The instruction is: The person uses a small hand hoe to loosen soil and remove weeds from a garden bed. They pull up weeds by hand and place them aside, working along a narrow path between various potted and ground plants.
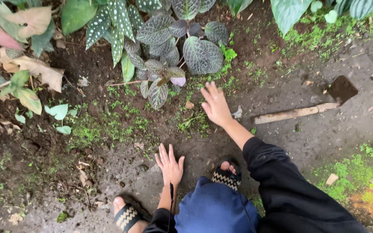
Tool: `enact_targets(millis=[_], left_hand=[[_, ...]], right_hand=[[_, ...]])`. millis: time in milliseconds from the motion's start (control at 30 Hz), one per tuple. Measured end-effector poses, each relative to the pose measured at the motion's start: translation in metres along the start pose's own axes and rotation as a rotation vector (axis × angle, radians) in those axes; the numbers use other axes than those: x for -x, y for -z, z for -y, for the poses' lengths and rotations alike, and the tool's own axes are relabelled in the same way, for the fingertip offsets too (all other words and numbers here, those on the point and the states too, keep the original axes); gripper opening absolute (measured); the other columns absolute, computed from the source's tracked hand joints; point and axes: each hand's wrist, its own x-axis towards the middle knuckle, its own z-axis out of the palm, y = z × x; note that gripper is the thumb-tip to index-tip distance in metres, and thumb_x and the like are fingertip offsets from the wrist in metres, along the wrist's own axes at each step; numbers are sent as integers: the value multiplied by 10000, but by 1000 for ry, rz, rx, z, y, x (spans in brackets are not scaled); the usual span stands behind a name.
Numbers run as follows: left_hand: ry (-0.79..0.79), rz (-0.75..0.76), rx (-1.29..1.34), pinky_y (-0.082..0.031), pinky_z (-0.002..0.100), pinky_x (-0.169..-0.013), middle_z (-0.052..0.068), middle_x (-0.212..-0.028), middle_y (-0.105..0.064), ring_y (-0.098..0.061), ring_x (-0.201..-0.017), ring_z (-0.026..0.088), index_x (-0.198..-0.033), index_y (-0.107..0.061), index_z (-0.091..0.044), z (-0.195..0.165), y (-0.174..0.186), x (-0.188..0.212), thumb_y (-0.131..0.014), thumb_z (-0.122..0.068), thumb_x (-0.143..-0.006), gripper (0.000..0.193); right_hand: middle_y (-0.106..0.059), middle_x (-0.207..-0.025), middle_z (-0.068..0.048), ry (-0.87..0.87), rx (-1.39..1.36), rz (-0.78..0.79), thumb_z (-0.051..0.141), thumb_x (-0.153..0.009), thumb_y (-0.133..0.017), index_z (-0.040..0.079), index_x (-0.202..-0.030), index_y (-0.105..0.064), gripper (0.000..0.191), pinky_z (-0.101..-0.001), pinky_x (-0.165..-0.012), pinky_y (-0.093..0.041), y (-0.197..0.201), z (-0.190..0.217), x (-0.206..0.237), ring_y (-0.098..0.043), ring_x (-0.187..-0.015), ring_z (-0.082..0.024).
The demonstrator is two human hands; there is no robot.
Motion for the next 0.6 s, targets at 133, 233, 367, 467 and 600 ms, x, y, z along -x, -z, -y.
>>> enact_targets(millis=[133,233,367,467,600], left_hand=[[7,-48,35,-71,607,-1237,303,-1653,-165,-165,-1536,446,-1554,-312,-3,5,5,0,-572,-450,-974,778],[14,-44,35,-66,603,-1244,302,-1661,-155,-162,-1545,448,-1566,-303,-2,7,7,-2,-561,-454,-990,776],[6,-13,30,-60,595,-1251,281,-1669,-149,-166,-1551,429,-1566,-299,-19,9,7,-2,-555,-472,-990,776],[-13,12,14,-56,598,-1240,283,-1663,-146,-174,-1540,419,-1565,-301,-19,8,5,0,-555,-474,-980,784],[-23,48,10,-53,606,-1240,274,-1665,-159,-193,-1535,402,-1559,-320,-19,7,5,0,-557,-476,-980,775]], right_hand=[[-355,-1639,-242,74,-278,106,256,-1008,-569,27,-1579,-369,647,-587,-1260,-264,-17,24,27,-292,-1552,-430],[-311,-1672,-262,28,-321,10,388,-1029,-570,47,-1606,-344,708,-599,-1262,-263,-17,31,60,-271,-1570,-463],[-245,-1602,-354,64,-8,98,680,-814,-683,153,-1547,-398,947,-663,-1186,-220,-12,33,78,-230,-1495,-536],[-243,-1598,-356,99,131,142,778,-739,-699,282,-1500,-468,937,-681,-1194,-197,-15,37,60,-222,-1502,-530],[-254,-1577,-326,176,254,235,805,-711,-678,400,-1489,-492,896,-705,-1152,-159,-23,47,11,-209,-1484,-517]])
